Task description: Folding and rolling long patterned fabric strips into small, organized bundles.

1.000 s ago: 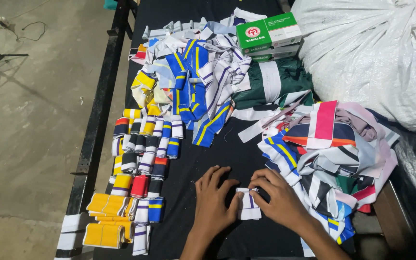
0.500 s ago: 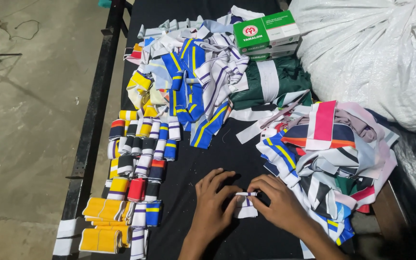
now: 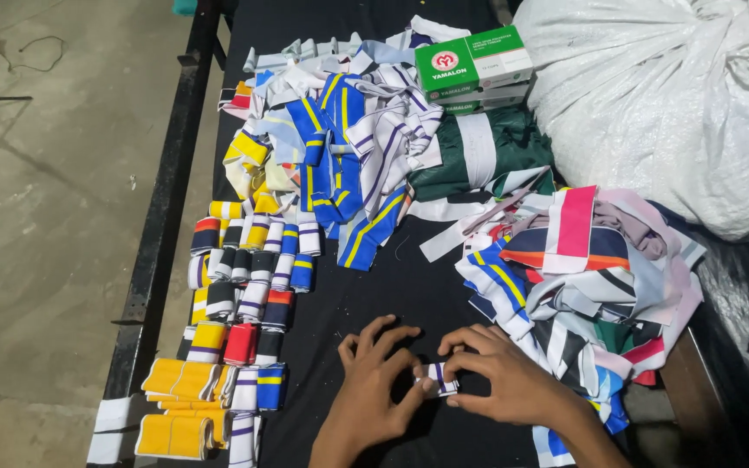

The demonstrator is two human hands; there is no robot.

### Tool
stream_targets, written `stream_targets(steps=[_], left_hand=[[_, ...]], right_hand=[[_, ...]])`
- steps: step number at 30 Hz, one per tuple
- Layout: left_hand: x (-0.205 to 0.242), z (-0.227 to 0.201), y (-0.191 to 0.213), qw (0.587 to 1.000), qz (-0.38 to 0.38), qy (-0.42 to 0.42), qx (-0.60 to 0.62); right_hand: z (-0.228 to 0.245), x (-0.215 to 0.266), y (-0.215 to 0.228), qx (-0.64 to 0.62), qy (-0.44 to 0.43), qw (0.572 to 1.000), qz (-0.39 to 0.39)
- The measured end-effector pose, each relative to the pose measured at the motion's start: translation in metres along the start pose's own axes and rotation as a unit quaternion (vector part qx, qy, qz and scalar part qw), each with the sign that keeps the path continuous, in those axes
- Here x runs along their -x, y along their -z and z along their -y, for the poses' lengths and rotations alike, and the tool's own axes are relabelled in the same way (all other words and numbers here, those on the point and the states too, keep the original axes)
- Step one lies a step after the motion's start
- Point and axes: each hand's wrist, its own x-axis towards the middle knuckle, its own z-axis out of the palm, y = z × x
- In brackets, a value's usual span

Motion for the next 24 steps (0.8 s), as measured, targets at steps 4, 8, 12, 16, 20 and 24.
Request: stream_targets(steps=[4, 8, 12, 16, 20, 24], left_hand=[[-0.003, -0.001, -0.002, 0.998, 0.024, -0.005, -0.057], [-0.005, -0.008, -0.002, 0.997, 0.062, 0.012, -0.037], [-0.003, -0.010, -0.005, 0.999, 0.030, -0.015, -0.010], [-0.006, -0.016, -0.003, 0.998, -0.018, -0.040, 0.038], [-0.007, -0.014, -0.012, 0.990, -0.011, 0.052, 0.131], [-0.007, -0.012, -0.019, 0.993, -0.097, 0.006, 0.067]], right_hand=[[-0.005, -0.001, -0.003, -0.020, -0.019, 0.999, -0.041], [-0.003, -0.001, -0.007, 0.022, -0.036, 0.999, -0.033], [-0.004, -0.003, -0.012, 0.028, -0.043, 0.999, -0.013], [0.008, -0.001, -0.011, -0.037, 0.007, 0.995, -0.093], [0.018, -0.001, -0.007, -0.137, -0.027, 0.980, -0.145], [0.024, -0.002, -0.003, -0.171, -0.131, 0.968, -0.130]])
